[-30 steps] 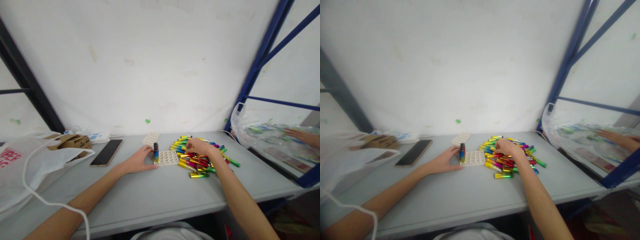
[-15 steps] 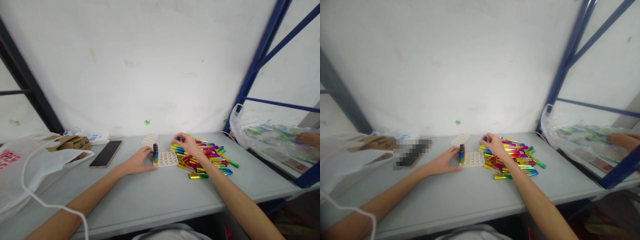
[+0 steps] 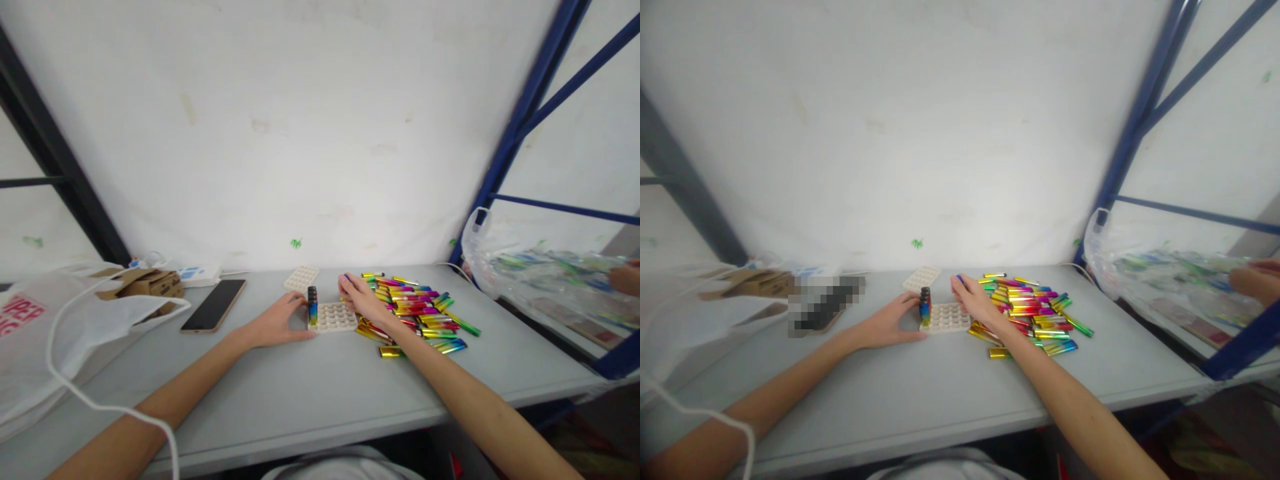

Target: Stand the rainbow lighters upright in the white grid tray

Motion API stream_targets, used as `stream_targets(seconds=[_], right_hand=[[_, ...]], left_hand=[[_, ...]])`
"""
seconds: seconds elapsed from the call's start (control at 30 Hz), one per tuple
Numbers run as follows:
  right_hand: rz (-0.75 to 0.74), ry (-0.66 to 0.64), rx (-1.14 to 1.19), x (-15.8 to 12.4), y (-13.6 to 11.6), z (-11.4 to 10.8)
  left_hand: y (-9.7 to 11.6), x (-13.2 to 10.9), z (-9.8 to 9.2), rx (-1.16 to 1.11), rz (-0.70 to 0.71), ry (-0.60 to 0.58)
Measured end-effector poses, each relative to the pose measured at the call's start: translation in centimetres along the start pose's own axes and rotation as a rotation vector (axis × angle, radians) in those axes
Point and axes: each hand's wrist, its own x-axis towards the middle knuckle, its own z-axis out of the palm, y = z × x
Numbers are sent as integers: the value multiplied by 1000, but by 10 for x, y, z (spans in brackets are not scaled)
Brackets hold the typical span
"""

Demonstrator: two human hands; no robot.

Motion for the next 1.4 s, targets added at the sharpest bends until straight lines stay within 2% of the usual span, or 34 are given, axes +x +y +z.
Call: stream_targets(seconds=[0.13,0.23,0.47,0.7,1.03,1.13,1.23,1.33,1.4], right_hand=[[-91,146,-263,0,0,7],[-102,198,-373,0,1,11],[-114,164,-466,0,2,15],[-137,177,-481,-1,-4,13],[-143,189,-483,0,1,14],[-167,146,-478,0,1,12],[-182,32,-485,-2,1,8],[-297,-73,-570,-5,-3,5],[-397,-89,-659,-8,-7,4]], left_hand=[[1,0,-1,-4,10,-1],[1,0,-1,-7,12,-4],[0,0,0,-3,25,6],[0,0,0,-10,4,-7],[0,0,0,-18,1,-8],[-1,0,1,-22,-5,-9],[-1,-1,1,-34,-11,-10],[-1,-1,1,-46,-8,-15],[-2,-1,2,-53,-4,-14]])
